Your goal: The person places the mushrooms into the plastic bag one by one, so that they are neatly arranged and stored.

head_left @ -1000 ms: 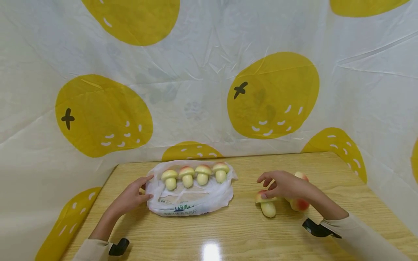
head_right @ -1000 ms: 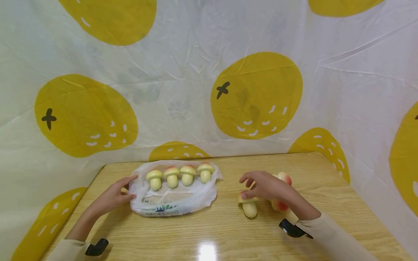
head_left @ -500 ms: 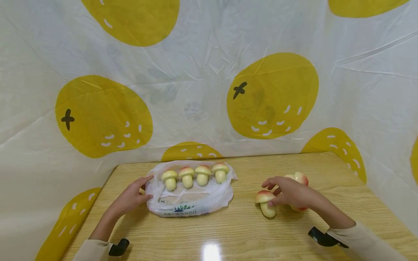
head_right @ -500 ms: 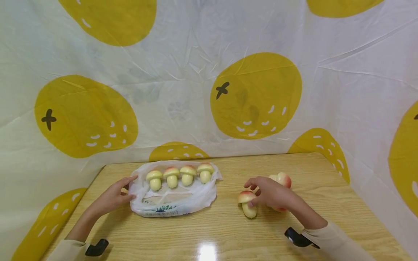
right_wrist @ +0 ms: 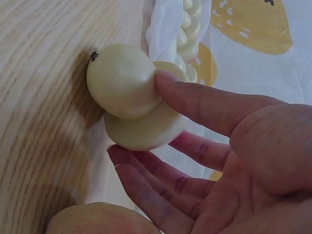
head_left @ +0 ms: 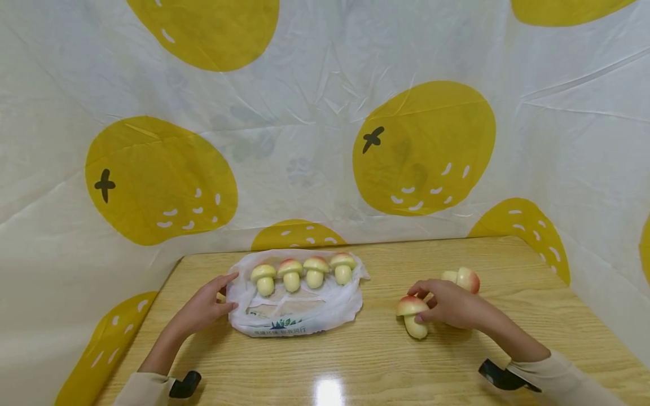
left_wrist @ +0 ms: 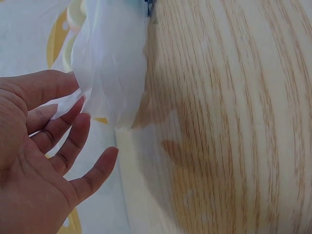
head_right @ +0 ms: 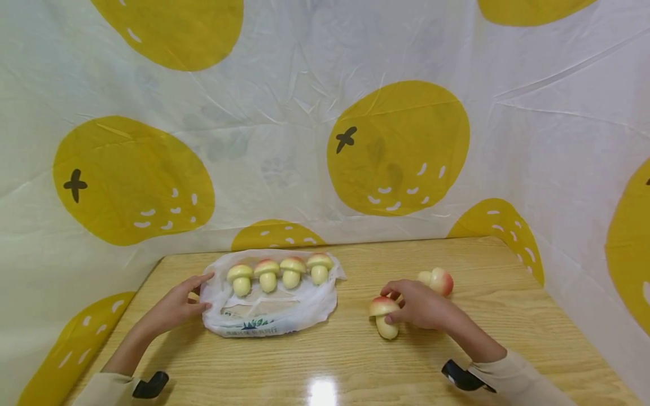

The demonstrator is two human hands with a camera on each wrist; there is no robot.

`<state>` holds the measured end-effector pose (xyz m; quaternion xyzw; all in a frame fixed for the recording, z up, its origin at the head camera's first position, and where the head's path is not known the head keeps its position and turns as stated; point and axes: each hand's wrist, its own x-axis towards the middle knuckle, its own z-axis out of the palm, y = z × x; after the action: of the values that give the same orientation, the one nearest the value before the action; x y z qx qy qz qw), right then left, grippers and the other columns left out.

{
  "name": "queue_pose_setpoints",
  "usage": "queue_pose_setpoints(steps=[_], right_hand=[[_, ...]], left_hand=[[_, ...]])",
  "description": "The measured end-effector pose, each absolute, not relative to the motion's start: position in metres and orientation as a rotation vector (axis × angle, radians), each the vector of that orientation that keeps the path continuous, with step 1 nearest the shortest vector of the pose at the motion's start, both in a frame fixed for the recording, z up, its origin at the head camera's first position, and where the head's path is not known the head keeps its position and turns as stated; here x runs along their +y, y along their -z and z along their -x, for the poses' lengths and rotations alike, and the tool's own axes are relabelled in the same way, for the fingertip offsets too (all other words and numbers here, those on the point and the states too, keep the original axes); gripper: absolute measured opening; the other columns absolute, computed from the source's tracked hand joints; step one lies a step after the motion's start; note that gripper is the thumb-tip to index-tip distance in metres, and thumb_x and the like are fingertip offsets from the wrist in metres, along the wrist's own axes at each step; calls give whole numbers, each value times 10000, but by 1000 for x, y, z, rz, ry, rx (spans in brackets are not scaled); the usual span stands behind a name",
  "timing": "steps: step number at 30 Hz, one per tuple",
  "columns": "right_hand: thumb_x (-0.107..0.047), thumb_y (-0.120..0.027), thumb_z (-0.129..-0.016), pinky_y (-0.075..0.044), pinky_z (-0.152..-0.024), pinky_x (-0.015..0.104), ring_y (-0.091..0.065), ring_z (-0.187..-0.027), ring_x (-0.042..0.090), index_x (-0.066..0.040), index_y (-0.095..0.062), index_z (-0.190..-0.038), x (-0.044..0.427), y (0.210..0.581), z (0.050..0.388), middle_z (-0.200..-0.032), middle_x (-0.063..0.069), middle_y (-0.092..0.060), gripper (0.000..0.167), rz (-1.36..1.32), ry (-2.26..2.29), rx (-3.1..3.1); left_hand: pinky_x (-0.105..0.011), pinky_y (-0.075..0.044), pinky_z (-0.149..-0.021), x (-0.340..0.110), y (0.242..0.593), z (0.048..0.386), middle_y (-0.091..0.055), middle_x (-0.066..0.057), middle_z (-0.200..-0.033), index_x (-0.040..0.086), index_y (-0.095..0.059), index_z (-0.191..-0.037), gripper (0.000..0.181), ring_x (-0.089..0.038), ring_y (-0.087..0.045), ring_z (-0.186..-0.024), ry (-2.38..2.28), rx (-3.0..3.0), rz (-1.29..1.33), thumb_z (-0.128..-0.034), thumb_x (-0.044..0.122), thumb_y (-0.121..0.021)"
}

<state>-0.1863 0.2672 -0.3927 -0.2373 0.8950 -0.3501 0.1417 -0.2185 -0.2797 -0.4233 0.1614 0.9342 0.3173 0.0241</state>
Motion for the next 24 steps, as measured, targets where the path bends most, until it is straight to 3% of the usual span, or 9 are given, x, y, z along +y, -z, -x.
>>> queue_pose_setpoints(steps=[10,24], right_hand=[[-248,-823,-844,-452,-669,262,-606,-811,124,-32,-638,-1269,264,397,185,-1120,155,-680,511,709,969,2639],[-247,-802,-870,-460,-744,308,-605,-984,229,-72,-624,-1274,254,402,187,-1154,124,-667,475,702,972,2624]], left_hand=[[-335,-503,-794,-278,421,217,-586,-108,-1159,-52,-425,-1503,683,-228,-535,-1014,-994,2883,-520,-918,89,-749],[-347,-510,-799,-279,423,217,-588,-107,-1153,-50,-427,-1503,685,-229,-540,-1010,-970,2898,-526,-917,91,-751]])
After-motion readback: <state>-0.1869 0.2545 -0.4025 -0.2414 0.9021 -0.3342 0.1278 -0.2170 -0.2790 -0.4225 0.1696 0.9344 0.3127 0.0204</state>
